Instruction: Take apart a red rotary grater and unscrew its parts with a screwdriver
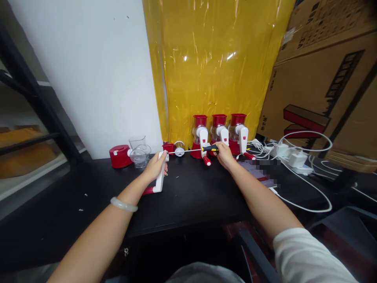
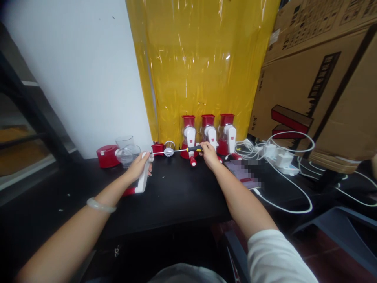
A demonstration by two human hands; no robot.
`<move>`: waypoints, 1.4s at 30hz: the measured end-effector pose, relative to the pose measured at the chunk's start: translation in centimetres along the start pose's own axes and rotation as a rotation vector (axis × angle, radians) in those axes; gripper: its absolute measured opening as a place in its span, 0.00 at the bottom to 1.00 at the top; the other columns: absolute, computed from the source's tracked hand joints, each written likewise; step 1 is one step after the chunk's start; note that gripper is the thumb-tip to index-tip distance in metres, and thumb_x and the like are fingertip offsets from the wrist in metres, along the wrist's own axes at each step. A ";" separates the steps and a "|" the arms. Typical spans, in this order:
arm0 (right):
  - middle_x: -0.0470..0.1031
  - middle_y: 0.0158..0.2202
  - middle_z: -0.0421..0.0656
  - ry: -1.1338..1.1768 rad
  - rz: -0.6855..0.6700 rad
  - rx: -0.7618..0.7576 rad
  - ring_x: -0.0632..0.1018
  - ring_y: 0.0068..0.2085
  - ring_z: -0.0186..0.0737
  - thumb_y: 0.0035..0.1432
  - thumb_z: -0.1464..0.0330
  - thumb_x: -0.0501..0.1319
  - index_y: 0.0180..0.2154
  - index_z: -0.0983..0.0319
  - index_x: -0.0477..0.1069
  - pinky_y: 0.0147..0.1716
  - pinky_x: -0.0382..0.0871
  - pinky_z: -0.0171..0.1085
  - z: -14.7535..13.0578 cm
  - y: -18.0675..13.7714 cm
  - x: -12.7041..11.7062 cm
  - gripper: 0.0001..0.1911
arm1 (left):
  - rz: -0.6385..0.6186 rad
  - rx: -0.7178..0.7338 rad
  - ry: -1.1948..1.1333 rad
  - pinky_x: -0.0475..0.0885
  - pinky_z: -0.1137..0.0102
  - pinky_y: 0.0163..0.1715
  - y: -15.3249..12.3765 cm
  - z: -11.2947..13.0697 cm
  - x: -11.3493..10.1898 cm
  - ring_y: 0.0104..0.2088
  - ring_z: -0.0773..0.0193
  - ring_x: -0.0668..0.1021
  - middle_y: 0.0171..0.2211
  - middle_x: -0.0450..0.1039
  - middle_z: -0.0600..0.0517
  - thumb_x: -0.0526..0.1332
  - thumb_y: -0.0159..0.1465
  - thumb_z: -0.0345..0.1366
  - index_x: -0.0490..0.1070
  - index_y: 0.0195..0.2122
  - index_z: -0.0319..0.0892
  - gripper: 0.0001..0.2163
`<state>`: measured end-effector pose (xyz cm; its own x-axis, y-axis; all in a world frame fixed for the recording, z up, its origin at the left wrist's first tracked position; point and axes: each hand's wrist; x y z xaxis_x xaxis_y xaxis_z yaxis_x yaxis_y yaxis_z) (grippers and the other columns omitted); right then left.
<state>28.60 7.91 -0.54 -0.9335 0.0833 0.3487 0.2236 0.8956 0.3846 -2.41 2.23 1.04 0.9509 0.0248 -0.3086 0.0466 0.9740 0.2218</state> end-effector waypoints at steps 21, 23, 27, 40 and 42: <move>0.66 0.19 0.36 -0.276 0.076 -0.028 0.65 0.20 0.34 0.46 0.60 0.60 0.24 0.58 0.70 0.19 0.56 0.34 -1.7 0.1 -0.6 0.09 | -0.051 -0.037 -0.029 0.73 0.69 0.16 0.4 -0.5 -0.2 0.15 0.62 0.74 0.16 0.69 0.58 0.54 0.61 0.67 0.61 0.38 0.46 0.26; 0.69 0.21 0.37 -0.307 0.097 -0.015 0.67 0.23 0.35 0.44 0.61 0.60 0.23 0.59 0.70 0.20 0.58 0.34 -1.9 0.0 -0.6 0.08 | -0.052 -0.036 -0.016 0.73 0.69 0.16 0.3 -0.2 -0.2 0.14 0.62 0.74 0.16 0.69 0.58 0.53 0.61 0.66 0.61 0.38 0.46 0.26; 0.70 0.23 0.39 -0.351 0.131 -0.013 0.69 0.27 0.37 0.44 0.61 0.59 0.23 0.59 0.71 0.24 0.61 0.34 -2.1 -0.1 -0.7 0.09 | -0.040 -0.057 -0.023 0.74 0.68 0.17 0.0 0.6 -0.2 0.15 0.63 0.74 0.17 0.69 0.58 0.55 0.62 0.64 0.62 0.38 0.45 0.24; 0.68 0.22 0.38 -0.432 0.116 -0.073 0.69 0.29 0.39 0.48 0.61 0.59 0.22 0.58 0.70 0.30 0.64 0.36 -2.0 0.0 -1.0 0.09 | -0.158 -0.091 -0.118 0.80 0.61 0.38 -0.8 1.6 0.3 0.32 0.59 0.83 0.26 0.77 0.55 0.70 0.45 0.25 0.64 0.39 0.42 0.22; 0.69 0.23 0.38 -0.426 0.110 -0.071 0.69 0.30 0.39 0.47 0.61 0.59 0.22 0.58 0.70 0.31 0.64 0.36 -2.0 0.0 -0.9 0.09 | -0.181 -0.098 -0.140 0.80 0.61 0.37 -0.9 1.6 0.4 0.32 0.58 0.84 0.25 0.75 0.57 0.70 0.45 0.25 0.64 0.39 0.42 0.22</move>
<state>30.02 6.94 0.83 -0.9318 0.3626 0.0133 0.3331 0.8403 0.4277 -1.59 0.96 2.20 0.9632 -0.1769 -0.2022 0.1966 0.9771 0.0813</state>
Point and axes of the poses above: each hand's wrist, its own y-axis towards the middle knuckle, its own x-axis out of the palm, z = x × y
